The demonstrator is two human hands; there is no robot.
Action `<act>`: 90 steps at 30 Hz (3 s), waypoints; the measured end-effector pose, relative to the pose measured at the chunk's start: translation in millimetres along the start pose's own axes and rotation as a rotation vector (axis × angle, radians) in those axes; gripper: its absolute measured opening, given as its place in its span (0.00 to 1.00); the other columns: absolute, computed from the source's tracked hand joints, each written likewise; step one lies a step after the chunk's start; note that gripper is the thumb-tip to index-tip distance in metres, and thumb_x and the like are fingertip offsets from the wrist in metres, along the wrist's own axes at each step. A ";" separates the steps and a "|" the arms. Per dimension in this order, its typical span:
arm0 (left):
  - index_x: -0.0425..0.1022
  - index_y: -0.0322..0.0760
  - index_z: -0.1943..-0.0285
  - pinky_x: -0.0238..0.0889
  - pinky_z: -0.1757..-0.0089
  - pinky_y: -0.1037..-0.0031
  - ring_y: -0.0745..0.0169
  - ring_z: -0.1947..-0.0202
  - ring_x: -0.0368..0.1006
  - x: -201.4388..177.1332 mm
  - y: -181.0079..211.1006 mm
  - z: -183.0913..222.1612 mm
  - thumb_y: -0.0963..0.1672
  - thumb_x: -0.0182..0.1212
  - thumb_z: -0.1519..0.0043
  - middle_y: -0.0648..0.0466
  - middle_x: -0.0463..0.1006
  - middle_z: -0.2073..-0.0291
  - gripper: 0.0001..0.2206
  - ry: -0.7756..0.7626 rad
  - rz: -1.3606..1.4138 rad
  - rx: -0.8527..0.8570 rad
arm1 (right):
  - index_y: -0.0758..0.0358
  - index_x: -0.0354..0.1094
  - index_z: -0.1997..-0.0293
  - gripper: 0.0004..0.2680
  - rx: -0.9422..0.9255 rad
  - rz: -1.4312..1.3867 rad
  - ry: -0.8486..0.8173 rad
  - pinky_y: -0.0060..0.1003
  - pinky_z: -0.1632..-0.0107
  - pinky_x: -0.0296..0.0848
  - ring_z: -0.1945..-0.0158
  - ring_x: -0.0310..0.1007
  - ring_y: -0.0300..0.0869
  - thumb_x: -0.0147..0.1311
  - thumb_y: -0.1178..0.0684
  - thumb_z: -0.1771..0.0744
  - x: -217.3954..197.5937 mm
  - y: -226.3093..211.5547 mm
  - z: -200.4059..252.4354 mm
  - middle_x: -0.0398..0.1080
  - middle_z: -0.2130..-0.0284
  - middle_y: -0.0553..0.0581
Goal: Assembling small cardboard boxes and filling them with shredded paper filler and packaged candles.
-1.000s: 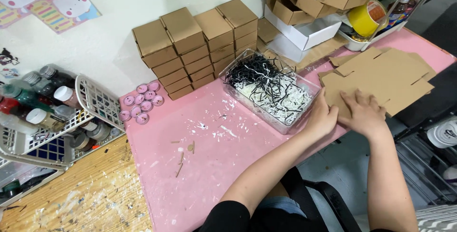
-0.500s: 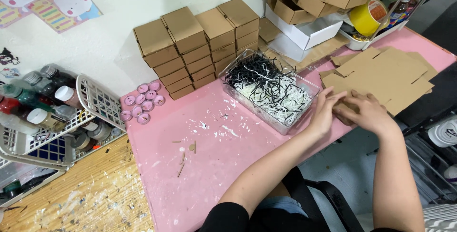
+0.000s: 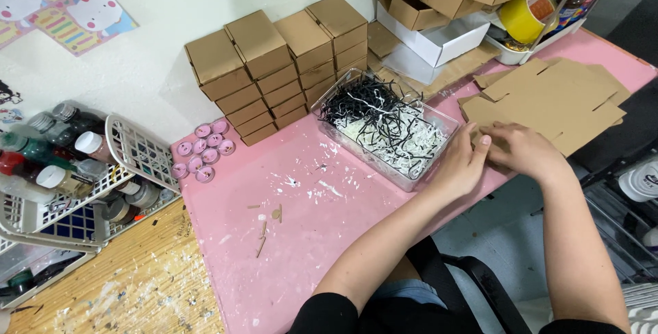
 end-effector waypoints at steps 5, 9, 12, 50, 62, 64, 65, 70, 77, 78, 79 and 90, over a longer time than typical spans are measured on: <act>0.54 0.22 0.27 0.51 0.34 0.54 0.29 0.30 0.58 -1.6 5.4 -0.7 0.58 0.34 0.27 0.26 0.62 0.32 0.35 0.001 -0.004 0.007 | 0.56 0.75 0.48 0.15 0.046 0.073 -0.050 0.50 0.49 0.76 0.54 0.78 0.58 0.59 0.45 0.37 -19.5 -31.5 -2.7 0.77 0.57 0.63; 0.57 0.23 0.28 0.54 0.34 0.57 0.34 0.32 0.62 -10.6 17.2 0.8 0.58 0.32 0.28 0.29 0.66 0.35 0.35 -0.008 0.046 -0.043 | 0.52 0.75 0.48 0.13 -0.005 0.142 -0.006 0.50 0.54 0.77 0.59 0.78 0.56 0.58 0.49 0.37 -18.1 -29.1 -10.2 0.78 0.62 0.62; 0.57 0.24 0.28 0.52 0.34 0.57 0.37 0.31 0.61 -9.9 16.8 1.5 0.58 0.31 0.28 0.31 0.65 0.34 0.34 -0.035 0.018 -0.085 | 0.52 0.74 0.46 0.13 -0.006 0.211 0.012 0.49 0.55 0.77 0.60 0.79 0.55 0.58 0.51 0.36 -30.2 -37.1 -12.7 0.78 0.64 0.62; 0.70 0.23 0.35 0.65 0.46 0.70 0.58 0.46 0.72 -373.1 -33.3 100.0 0.50 0.60 0.32 0.41 0.77 0.44 0.25 0.246 0.220 -0.095 | 0.66 0.66 0.38 0.13 -0.073 -1.859 0.430 0.43 0.36 0.70 0.41 0.72 0.44 0.58 0.63 0.31 -32.6 -209.8 -47.3 0.73 0.45 0.56; 0.59 0.32 0.27 0.70 0.45 0.60 0.50 0.40 0.71 -450.6 -5.1 122.8 0.62 0.36 0.34 0.42 0.70 0.36 0.38 0.416 0.937 -0.015 | 0.48 0.79 0.68 0.06 -0.766 -1.000 0.304 0.54 0.27 0.58 0.27 0.58 0.59 0.67 0.55 0.43 -34.2 -351.6 -70.0 0.73 0.46 0.56; 0.59 0.33 0.27 0.71 0.46 0.59 0.48 0.41 0.72 -456.2 0.9 128.6 0.63 0.33 0.36 0.42 0.70 0.36 0.39 0.393 1.099 -0.039 | 0.46 0.79 0.67 0.06 -0.753 -0.941 0.388 0.54 0.27 0.58 0.27 0.58 0.58 0.66 0.54 0.43 -22.1 -351.6 -69.8 0.73 0.46 0.56; 0.62 0.33 0.28 0.71 0.46 0.64 0.53 0.43 0.74 -460.1 3.5 130.6 0.62 0.37 0.33 0.43 0.74 0.39 0.37 0.389 0.972 -0.047 | 0.46 0.79 0.68 0.05 -0.739 -0.885 0.453 0.54 0.25 0.57 0.26 0.56 0.58 0.66 0.53 0.42 -16.9 -348.9 -67.6 0.72 0.45 0.56; 0.75 0.30 0.38 0.69 0.49 0.72 0.65 0.51 0.76 -474.2 -19.6 137.0 0.51 0.60 0.30 0.51 0.81 0.50 0.21 0.521 0.539 -0.163 | 0.44 0.78 0.70 0.03 -0.731 -0.740 0.533 0.55 0.25 0.58 0.26 0.56 0.56 0.68 0.49 0.41 -1.7 -342.4 -59.7 0.74 0.47 0.55; 0.80 0.34 0.47 0.71 0.55 0.74 0.68 0.59 0.78 -477.2 -28.8 139.6 0.48 0.61 0.33 0.53 0.83 0.57 0.14 0.516 0.524 -0.309 | 0.44 0.80 0.68 0.03 -0.722 -0.716 0.522 0.53 0.25 0.61 0.27 0.59 0.55 0.65 0.50 0.40 4.0 -338.5 -59.0 0.75 0.48 0.53; 0.80 0.33 0.47 0.72 0.53 0.75 0.69 0.57 0.79 -478.7 -31.2 141.4 0.49 0.59 0.33 0.54 0.84 0.56 0.15 0.524 0.601 -0.321 | 0.44 0.79 0.68 0.03 -0.709 -0.754 0.526 0.53 0.25 0.61 0.27 0.59 0.55 0.64 0.50 0.40 5.9 -335.8 -59.5 0.75 0.48 0.53; 0.80 0.33 0.47 0.72 0.53 0.75 0.69 0.57 0.79 -479.3 -28.0 144.0 0.49 0.59 0.33 0.54 0.84 0.56 0.15 0.525 0.601 -0.322 | 0.44 0.79 0.68 0.03 -0.710 -0.755 0.524 0.53 0.25 0.61 0.27 0.59 0.55 0.64 0.50 0.40 3.7 -338.0 -57.9 0.75 0.48 0.53; 0.79 0.33 0.43 0.71 0.54 0.81 0.76 0.57 0.76 -479.9 -20.4 139.0 0.36 0.60 0.36 0.57 0.84 0.56 0.13 0.390 0.263 -0.067 | 0.46 0.79 0.67 0.03 -0.708 -0.878 0.504 0.54 0.25 0.61 0.27 0.61 0.56 0.65 0.52 0.40 0.7 -336.9 -58.1 0.76 0.49 0.53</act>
Point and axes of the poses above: each hand's wrist, its own z-axis away from the middle knuckle, its own x-axis out of the palm, y = z × x, the point moved 8 cm from there along -z, towards the middle knuckle
